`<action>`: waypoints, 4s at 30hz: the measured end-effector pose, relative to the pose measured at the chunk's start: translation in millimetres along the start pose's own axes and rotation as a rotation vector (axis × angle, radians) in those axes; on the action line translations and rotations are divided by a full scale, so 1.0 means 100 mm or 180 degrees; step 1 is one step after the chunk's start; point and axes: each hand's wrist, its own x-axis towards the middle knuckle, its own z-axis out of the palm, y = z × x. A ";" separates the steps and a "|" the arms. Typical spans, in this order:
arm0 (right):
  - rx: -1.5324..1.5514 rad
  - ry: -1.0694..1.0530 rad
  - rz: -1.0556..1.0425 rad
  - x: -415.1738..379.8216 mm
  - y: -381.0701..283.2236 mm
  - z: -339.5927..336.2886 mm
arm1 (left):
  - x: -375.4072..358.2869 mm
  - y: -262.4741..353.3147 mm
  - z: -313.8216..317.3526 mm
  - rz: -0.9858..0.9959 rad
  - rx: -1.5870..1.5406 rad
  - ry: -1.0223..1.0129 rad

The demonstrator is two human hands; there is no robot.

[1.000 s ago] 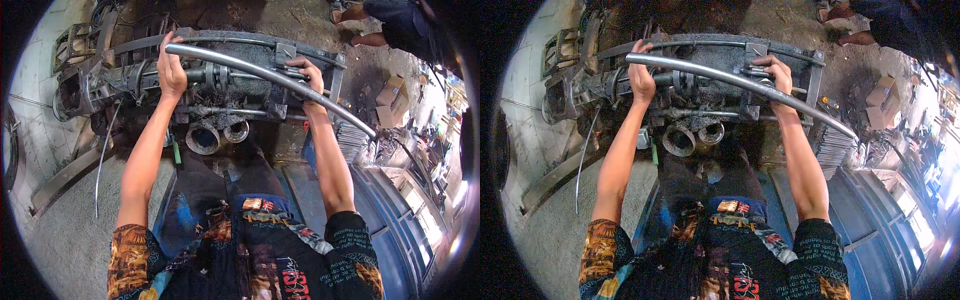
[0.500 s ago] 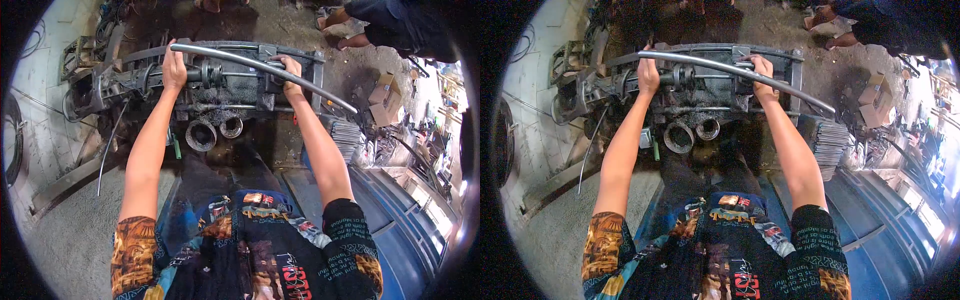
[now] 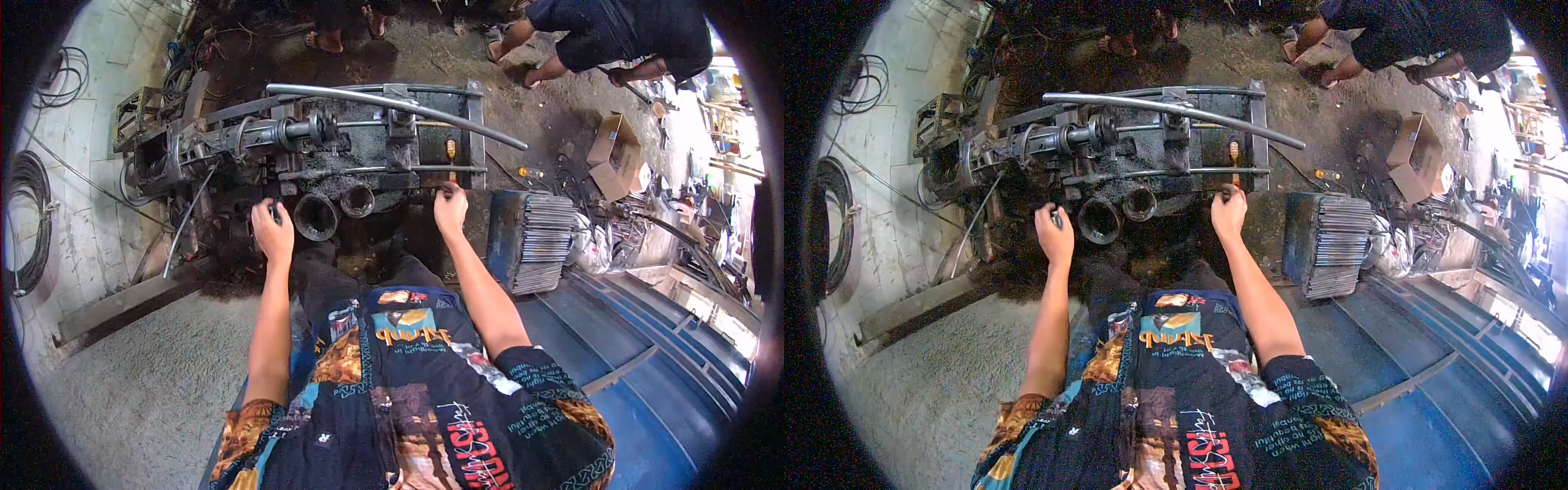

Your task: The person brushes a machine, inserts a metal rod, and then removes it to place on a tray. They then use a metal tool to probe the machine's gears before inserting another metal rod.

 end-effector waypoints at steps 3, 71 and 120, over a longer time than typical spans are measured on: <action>-0.0466 0.0167 -0.0070 0.05 0.27 0.12 | -0.42 -0.18 0.00 -0.0516 0.1038 -0.0517; -0.0589 -0.1346 -0.0930 -0.66 -1.70 0.35 | -0.68 -0.45 0.03 -0.1700 0.0177 -0.1930; -0.0507 -0.1262 -0.1044 -0.71 -1.45 0.48 | -0.73 -0.45 0.05 -0.1547 0.0019 -0.1791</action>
